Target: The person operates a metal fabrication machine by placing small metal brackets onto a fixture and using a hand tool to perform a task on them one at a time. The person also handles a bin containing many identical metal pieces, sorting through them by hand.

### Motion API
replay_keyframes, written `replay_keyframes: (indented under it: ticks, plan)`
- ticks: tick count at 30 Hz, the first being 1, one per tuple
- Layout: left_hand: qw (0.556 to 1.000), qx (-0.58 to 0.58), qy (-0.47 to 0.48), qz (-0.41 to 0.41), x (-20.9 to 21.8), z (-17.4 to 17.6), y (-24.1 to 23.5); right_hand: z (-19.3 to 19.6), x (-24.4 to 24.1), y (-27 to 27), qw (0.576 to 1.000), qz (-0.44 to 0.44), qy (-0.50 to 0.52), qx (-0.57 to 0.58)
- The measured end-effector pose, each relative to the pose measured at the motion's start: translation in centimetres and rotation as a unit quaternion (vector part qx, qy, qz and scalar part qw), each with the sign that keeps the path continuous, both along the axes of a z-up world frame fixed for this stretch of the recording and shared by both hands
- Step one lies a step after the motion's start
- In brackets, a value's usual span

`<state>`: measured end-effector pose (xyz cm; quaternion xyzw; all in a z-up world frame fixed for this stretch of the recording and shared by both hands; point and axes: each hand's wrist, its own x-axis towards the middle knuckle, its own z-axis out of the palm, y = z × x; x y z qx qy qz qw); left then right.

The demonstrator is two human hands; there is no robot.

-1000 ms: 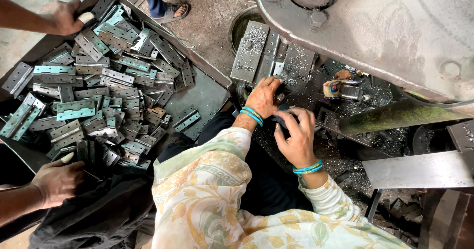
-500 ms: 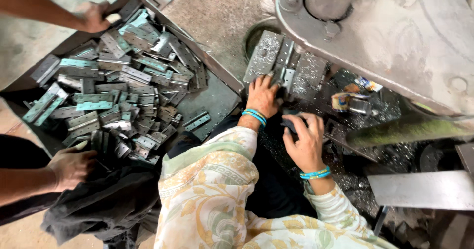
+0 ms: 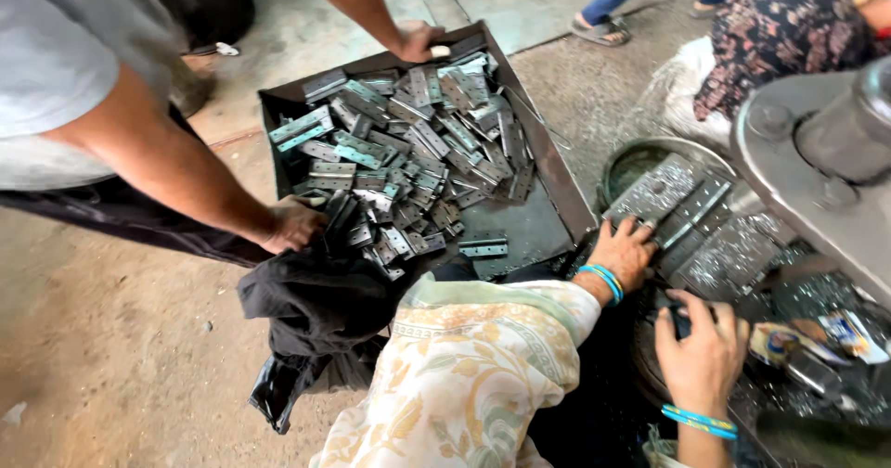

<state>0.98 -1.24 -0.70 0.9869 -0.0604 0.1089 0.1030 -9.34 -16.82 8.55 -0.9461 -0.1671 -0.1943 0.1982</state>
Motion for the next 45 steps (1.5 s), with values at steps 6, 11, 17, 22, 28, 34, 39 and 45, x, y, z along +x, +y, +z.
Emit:
replay_keyframes:
  ticks: [6, 11, 17, 22, 28, 34, 39, 45]
  plan:
    - [1.0, -0.012, -0.021, -0.003, 1.1, -0.7, 0.3, -0.1, 0.2, -0.1, 1.0, 0.013, 0.004, 0.006]
    - [0.999, -0.039, 0.001, 0.008, 0.6, -0.3, -0.3, 0.2, 0.7, -0.5, 0.999, 0.037, 0.038, 0.005]
    - [1.0, -0.01, -0.001, 0.004, 0.7, -0.1, -0.5, -0.1, 2.5, -1.1, 0.986, 0.019, 0.151, -0.066]
    - [0.999, -0.008, 0.04, -0.015, 1.2, -0.1, -1.0, -1.8, 4.8, -1.7, 0.972, 0.013, 0.193, -0.136]
    - [0.999, -0.008, 0.041, -0.022, 1.5, -0.3, -1.3, -2.3, 5.7, -2.0, 0.958, 0.032, 0.214, -0.19]
    - [0.999, -0.007, 0.028, -0.015, 1.2, -0.1, -0.9, -1.5, 5.1, -1.6, 0.96, 0.022, 0.212, -0.182]
    - [1.0, -0.004, -0.003, -0.003, 1.4, -0.3, -1.1, -0.9, 4.9, -1.2, 0.963, 0.029, 0.204, -0.175]
    - [1.0, -0.022, 0.007, 0.007, 1.3, -0.3, -1.1, -0.6, 4.6, -1.1, 0.961, 0.002, 0.22, -0.167]
